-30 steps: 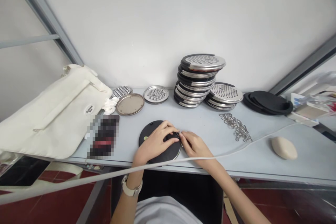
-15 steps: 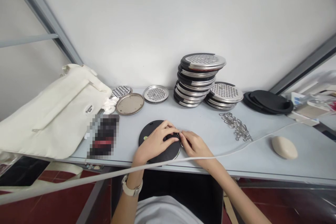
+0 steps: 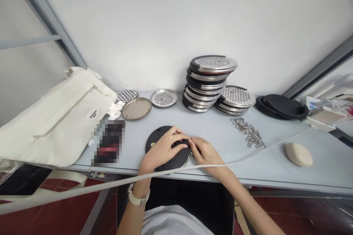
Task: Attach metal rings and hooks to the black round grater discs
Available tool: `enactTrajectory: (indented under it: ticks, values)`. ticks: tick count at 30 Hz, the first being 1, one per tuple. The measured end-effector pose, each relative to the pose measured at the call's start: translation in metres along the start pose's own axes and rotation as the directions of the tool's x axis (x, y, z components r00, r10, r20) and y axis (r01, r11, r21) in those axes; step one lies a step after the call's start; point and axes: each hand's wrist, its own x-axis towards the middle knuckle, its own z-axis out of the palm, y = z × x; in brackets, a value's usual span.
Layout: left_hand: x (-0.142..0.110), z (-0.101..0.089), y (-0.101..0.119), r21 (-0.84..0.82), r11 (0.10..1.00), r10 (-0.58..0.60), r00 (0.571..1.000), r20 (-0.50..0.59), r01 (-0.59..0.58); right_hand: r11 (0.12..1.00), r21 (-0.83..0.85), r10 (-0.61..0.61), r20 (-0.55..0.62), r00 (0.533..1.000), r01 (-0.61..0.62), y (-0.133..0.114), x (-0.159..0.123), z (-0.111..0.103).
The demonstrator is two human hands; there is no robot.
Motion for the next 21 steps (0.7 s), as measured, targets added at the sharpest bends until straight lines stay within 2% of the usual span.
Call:
enactTrajectory:
  ticks: [21]
  values:
    - [-0.0001,-0.0003,0.0005,0.01,1.0,0.001,1.0,0.005,-0.001,1.0,0.026,0.007,-0.008,1.0,-0.007,0.0003,-0.0005,0.0004]
